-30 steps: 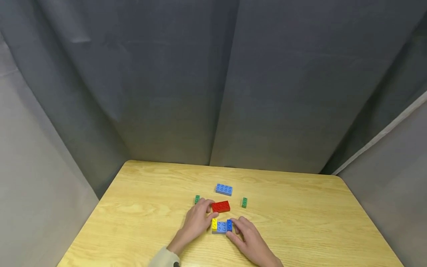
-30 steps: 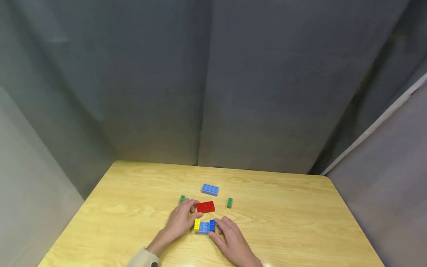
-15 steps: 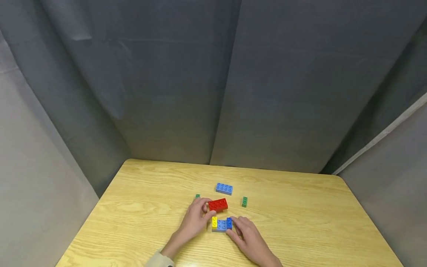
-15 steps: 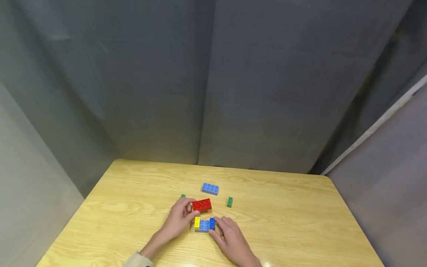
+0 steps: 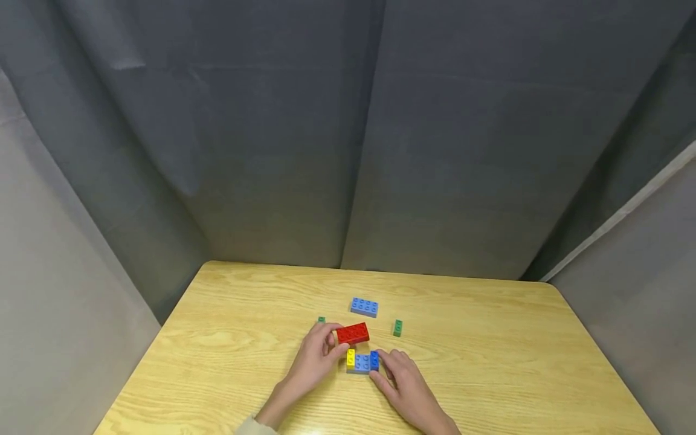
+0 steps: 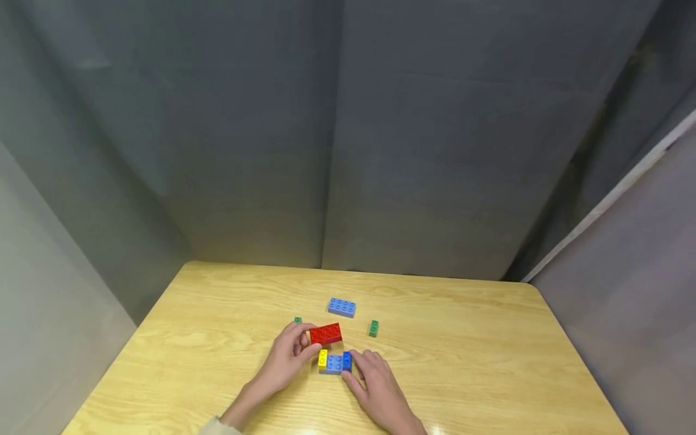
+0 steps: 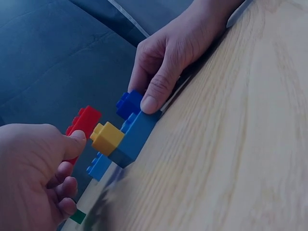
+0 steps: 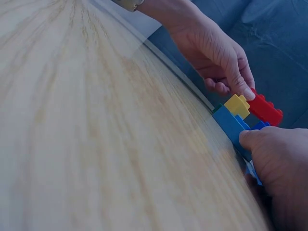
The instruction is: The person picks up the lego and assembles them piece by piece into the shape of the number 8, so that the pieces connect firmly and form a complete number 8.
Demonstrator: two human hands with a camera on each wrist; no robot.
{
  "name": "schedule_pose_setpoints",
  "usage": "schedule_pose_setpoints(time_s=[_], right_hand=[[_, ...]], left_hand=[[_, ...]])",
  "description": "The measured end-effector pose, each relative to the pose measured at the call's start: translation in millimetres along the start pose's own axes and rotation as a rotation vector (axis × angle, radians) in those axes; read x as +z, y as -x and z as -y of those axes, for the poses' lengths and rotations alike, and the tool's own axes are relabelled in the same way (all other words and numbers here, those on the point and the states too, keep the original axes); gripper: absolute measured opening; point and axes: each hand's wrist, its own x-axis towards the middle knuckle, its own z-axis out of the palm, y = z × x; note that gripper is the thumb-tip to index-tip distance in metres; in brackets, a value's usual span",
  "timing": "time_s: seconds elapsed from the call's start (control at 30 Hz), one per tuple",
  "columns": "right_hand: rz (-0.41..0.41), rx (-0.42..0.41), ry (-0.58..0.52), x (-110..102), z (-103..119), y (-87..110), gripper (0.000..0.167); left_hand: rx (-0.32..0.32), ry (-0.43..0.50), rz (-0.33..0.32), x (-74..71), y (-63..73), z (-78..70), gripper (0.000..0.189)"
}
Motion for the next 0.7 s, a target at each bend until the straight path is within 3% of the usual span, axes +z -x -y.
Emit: schedule_pose_setpoints(time_s=[0.27,0.4,0.7], right_hand=[[-0.021,-0.028,-0.001,0,-2,-0.1,0.049],[0.004,0.011,0.01,-1,-1,-1.3,0.05],[0.004,0.023,0.017,0,-1,-2.3,0.04]], left_hand=[[0.031,0.037,0.058,-1.3,3.0,-10.2,0.039],[0.046,0.043,0.08,-1.7,4.2,-13.9,0.038],[0.051,0.031,0.121,1.8,5.3,-12.6,0.037]])
